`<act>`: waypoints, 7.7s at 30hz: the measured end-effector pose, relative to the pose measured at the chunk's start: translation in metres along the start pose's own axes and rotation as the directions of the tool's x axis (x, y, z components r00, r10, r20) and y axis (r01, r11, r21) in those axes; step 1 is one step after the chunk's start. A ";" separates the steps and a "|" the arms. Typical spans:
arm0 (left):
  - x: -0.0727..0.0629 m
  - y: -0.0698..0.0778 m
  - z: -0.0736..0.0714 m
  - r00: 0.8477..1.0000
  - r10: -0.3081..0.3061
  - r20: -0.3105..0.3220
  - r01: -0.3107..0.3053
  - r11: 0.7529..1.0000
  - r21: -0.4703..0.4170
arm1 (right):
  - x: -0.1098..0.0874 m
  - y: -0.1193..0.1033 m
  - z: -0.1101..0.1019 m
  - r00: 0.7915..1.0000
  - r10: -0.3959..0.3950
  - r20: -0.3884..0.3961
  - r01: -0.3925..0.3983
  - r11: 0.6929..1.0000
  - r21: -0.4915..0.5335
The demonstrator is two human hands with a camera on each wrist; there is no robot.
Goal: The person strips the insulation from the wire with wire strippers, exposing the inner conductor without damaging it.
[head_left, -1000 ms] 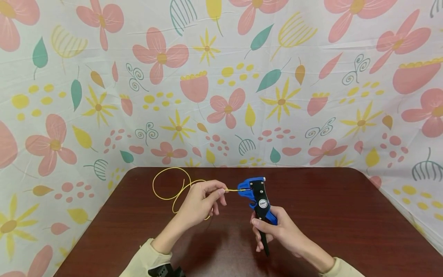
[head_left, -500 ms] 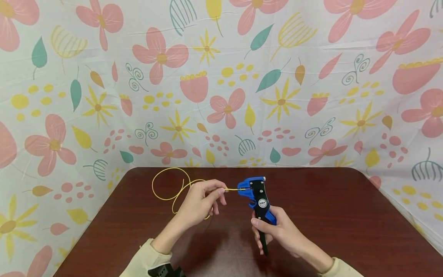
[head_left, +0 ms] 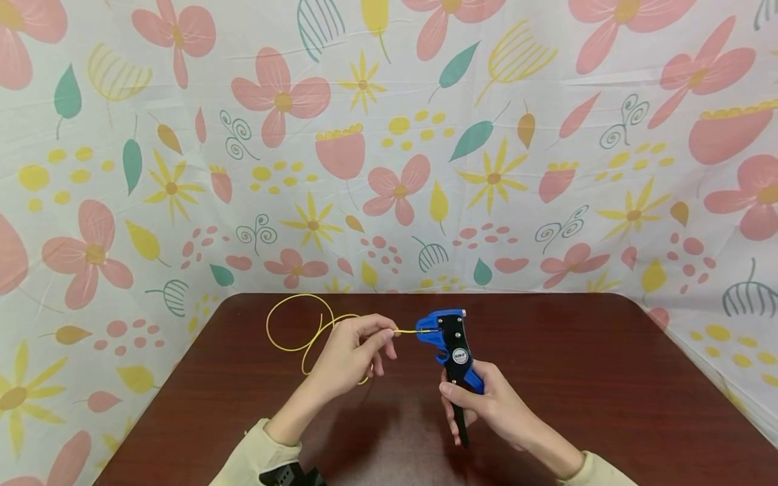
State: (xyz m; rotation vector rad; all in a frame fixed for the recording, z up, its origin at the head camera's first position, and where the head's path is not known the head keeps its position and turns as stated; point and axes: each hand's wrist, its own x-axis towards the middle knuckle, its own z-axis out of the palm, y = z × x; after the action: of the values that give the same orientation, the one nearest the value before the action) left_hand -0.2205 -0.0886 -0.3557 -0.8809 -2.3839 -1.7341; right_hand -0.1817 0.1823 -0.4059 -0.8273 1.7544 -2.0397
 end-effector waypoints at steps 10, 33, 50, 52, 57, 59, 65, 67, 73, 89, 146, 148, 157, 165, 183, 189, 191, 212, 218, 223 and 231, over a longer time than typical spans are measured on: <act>0.002 -0.002 0.000 1.000 0.002 -0.004 -0.002 1.000 0.007 | 0.001 0.000 0.001 1.000 -0.029 -0.011 0.029 0.999 -0.026; 0.005 -0.003 -0.001 1.000 0.019 -0.004 -0.019 1.000 -0.001 | 0.005 0.000 -0.004 0.999 -0.046 -0.011 0.045 0.996 -0.075; 0.005 -0.001 -0.001 1.000 0.015 -0.001 -0.015 1.000 0.000 | 0.006 -0.002 0.002 0.996 -0.068 -0.063 0.061 0.993 -0.099; 0.005 -0.001 -0.001 1.000 0.014 -0.001 -0.014 1.000 0.000 | 0.006 -0.002 0.002 0.995 -0.068 -0.067 0.061 0.993 -0.098; 0.004 0.000 0.000 1.000 0.015 -0.003 -0.015 1.000 0.002 | 0.005 -0.003 0.002 0.995 -0.065 -0.076 0.056 0.992 -0.114; 0.004 0.000 0.000 1.000 0.016 -0.003 -0.016 1.000 0.002 | 0.005 -0.003 0.002 0.995 -0.065 -0.077 0.055 0.991 -0.120; 0.004 0.001 0.000 1.000 0.016 -0.005 -0.016 1.000 0.001 | 0.005 -0.005 0.003 0.995 -0.060 -0.085 0.049 0.991 -0.125; 0.004 0.001 0.000 1.000 0.015 -0.006 -0.015 1.000 0.002 | 0.005 -0.005 0.003 0.994 -0.059 -0.087 0.048 0.991 -0.126; 0.004 0.001 0.000 1.000 0.015 -0.008 -0.015 1.000 -0.002 | 0.006 -0.006 0.003 0.994 -0.062 -0.093 0.051 0.992 -0.119; 0.003 0.001 0.001 1.000 0.013 -0.011 -0.013 1.000 -0.026 | 0.007 -0.008 0.007 0.983 -0.069 -0.170 0.044 0.988 -0.148; 0.004 0.003 0.002 1.000 -0.005 -0.028 0.004 1.000 -0.023 | 0.004 -0.007 0.005 0.980 -0.065 -0.190 0.036 0.988 -0.150; 0.004 0.003 0.002 1.000 -0.005 -0.030 0.004 1.000 -0.023 | 0.004 -0.007 0.005 0.978 -0.068 -0.196 0.037 0.987 -0.154; 0.004 0.001 0.003 0.999 0.007 -0.044 -0.007 1.000 0.001 | 0.004 -0.005 0.006 0.970 -0.085 -0.229 0.045 0.984 -0.172; 0.005 0.000 0.002 0.998 0.002 -0.062 -0.001 1.000 0.009 | 0.005 -0.003 0.007 0.964 -0.088 -0.252 0.052 0.987 -0.149; 0.005 -0.002 0.003 0.998 -0.016 -0.062 0.016 1.000 -0.004 | 0.005 -0.002 0.005 0.963 -0.092 -0.254 0.054 0.987 -0.152; 0.005 -0.002 0.003 0.998 -0.019 -0.056 0.018 1.000 -0.008 | 0.005 -0.001 0.005 0.962 -0.087 -0.260 0.050 0.988 -0.143; 0.004 -0.001 0.003 0.998 -0.017 -0.055 0.017 1.000 -0.007 | 0.005 -0.001 0.005 0.962 -0.085 -0.261 0.049 0.989 -0.140; 0.002 0.003 0.002 0.998 -0.024 -0.051 0.024 1.000 -0.005 | 0.003 -0.001 0.002 0.959 -0.172 -0.226 0.113 0.961 -0.253; 0.002 0.003 0.003 0.999 -0.023 -0.049 0.023 1.000 -0.003 | 0.002 -0.003 0.002 0.958 -0.179 -0.226 0.115 0.955 -0.272; 0.002 0.003 0.002 0.998 -0.023 -0.052 0.022 1.000 -0.009 | 0.001 -0.003 0.001 0.957 -0.184 -0.224 0.119 0.953 -0.277; 0.002 0.001 0.000 0.998 -0.027 -0.060 0.025 0.999 -0.022 | 0.000 -0.005 -0.002 0.956 -0.191 -0.222 0.122 0.949 -0.291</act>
State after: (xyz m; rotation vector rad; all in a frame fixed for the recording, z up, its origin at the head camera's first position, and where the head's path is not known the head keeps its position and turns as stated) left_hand -0.2216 -0.0874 -0.3537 -0.7917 -2.3539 -1.7717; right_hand -0.1825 0.1849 -0.4007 -0.8458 2.2143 -2.1059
